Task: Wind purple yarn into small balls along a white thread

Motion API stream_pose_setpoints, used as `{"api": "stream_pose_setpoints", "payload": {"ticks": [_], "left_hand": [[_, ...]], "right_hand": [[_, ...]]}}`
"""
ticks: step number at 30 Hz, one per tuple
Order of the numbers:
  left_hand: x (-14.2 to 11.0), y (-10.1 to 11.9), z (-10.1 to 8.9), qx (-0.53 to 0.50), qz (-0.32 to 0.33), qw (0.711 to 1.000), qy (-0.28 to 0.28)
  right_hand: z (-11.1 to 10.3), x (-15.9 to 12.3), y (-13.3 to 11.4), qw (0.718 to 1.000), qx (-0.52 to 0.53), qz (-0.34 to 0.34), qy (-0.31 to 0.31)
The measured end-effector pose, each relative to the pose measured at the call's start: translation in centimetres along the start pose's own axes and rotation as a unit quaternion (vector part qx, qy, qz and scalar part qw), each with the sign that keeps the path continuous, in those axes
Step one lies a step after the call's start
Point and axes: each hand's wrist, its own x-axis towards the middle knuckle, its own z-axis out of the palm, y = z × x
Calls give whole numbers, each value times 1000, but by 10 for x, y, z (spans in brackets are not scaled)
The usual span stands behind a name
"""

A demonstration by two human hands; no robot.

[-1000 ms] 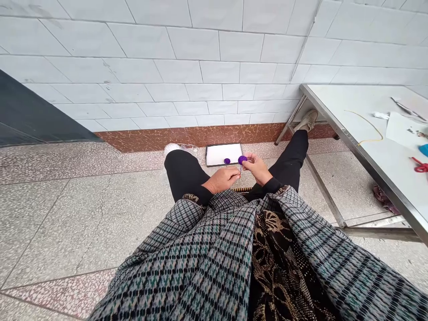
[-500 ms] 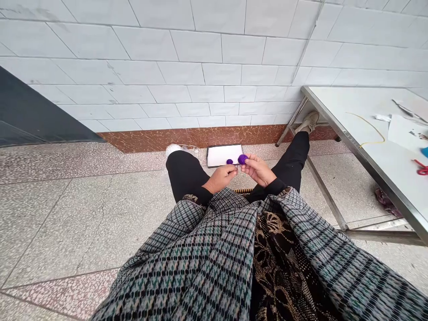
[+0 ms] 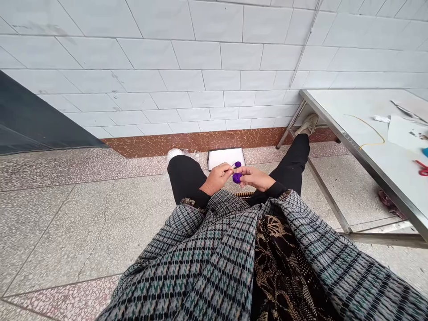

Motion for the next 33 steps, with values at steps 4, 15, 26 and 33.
{"api": "stream_pose_setpoints", "payload": {"ticks": [4,15,26,33], "left_hand": [[-3,-3,14,-26,-23,999,-26],[-4,7,9,75,47,996,-15],[-3,2,22,15,26,994,-104],[0,6,6,44,40,998,-35]], "right_hand": [[-2,0,-5,990,101,-66,77],[-2,6,8,984,-141,17,106],[-8,7,2,978,61,-92,178],[-7,11,13,986,-115,12,117]]}}
